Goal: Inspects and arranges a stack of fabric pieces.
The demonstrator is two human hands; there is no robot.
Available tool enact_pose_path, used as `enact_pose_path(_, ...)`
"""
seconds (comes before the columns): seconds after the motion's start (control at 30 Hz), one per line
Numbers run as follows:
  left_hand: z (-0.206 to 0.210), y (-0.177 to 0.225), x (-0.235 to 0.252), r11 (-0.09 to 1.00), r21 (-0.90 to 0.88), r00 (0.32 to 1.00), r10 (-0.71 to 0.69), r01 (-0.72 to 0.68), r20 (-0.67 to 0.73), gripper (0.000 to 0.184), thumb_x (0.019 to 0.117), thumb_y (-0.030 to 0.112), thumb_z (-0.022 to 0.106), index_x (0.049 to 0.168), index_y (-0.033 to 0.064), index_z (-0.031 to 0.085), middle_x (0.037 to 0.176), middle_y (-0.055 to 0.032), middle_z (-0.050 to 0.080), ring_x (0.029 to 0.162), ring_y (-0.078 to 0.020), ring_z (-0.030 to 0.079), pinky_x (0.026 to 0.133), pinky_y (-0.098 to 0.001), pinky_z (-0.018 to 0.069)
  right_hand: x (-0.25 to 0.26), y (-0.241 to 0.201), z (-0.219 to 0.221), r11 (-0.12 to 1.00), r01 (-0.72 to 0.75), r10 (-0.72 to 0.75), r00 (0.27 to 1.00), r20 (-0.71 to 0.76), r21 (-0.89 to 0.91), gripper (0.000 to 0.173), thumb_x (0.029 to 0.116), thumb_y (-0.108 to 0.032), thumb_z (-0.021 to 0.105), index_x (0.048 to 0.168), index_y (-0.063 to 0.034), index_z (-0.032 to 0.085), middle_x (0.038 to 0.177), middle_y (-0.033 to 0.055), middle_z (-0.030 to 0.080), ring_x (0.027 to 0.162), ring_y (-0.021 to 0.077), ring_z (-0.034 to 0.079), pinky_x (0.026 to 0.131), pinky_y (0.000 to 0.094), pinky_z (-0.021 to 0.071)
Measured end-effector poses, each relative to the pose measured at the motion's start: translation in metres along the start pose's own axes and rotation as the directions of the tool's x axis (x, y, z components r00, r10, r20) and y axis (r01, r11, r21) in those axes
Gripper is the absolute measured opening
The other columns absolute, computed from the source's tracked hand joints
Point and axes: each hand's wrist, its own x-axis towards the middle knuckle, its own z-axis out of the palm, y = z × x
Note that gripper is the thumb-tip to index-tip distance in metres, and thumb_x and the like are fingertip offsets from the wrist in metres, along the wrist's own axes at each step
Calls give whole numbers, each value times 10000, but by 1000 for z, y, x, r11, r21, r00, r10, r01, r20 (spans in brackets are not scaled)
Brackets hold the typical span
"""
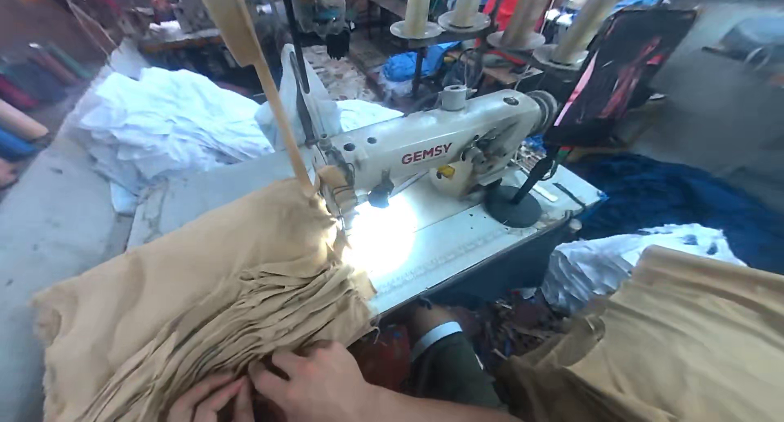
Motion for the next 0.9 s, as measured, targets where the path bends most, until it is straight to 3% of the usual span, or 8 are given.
enact_pose_path(0.2,-2,-2,-5,999,39,1000,6,-6,4,195,997,172,635,984,-14,692,1096,-164,623,1139,-167,582,1013,-246,466,2,6,1,999,13,-13,1000,-4,-31,223,947,-137,634,1118,-229,745,882,5,696,567,184,628,443,372,507)
enact_pose_path(0.27,-6,0,-5,997,73,1000,-21,20,13,205,997,205,646,1010,13,716,1108,-149,635,1133,-170,591,1006,-259,479,1,12,-3,999,-25,24,999,-39,-38,185,1000,-242,616,1128,-249,748,874,3,692,574,182,634,447,378,518)
enact_pose_path(0.37,-6,-2,-5,988,142,998,-55,55,-10,194,968,220,679,995,52,772,1093,-147,673,1092,-205,628,977,-302,514,-5,21,-5,998,-68,67,997,-36,-12,264,1017,-384,603,1206,-265,743,923,17,722,620,192,669,487,401,546)
enact_pose_path(0.63,-4,-1,-3,964,224,984,-164,145,67,196,972,321,678,1013,184,811,1134,-58,671,1072,-193,613,925,-334,524,-28,35,-12,991,-132,132,991,2,34,329,1034,-445,562,1228,-244,736,969,15,742,657,177,692,496,392,546)
enact_pose_path(0.8,2,1,2,942,308,982,-167,132,88,242,991,304,609,980,136,783,1106,-87,662,1075,-263,607,933,-414,510,-31,33,-15,990,-126,124,992,23,71,337,1031,-449,565,1248,-250,730,958,9,727,640,155,670,490,370,532)
enact_pose_path(0.9,-13,10,-5,975,138,983,-181,173,44,261,1034,267,560,1013,64,723,1217,-112,641,1161,-200,601,983,-330,523,-32,28,-17,988,-103,102,995,19,112,357,1000,-476,611,1226,-229,736,954,7,730,631,144,661,486,358,527)
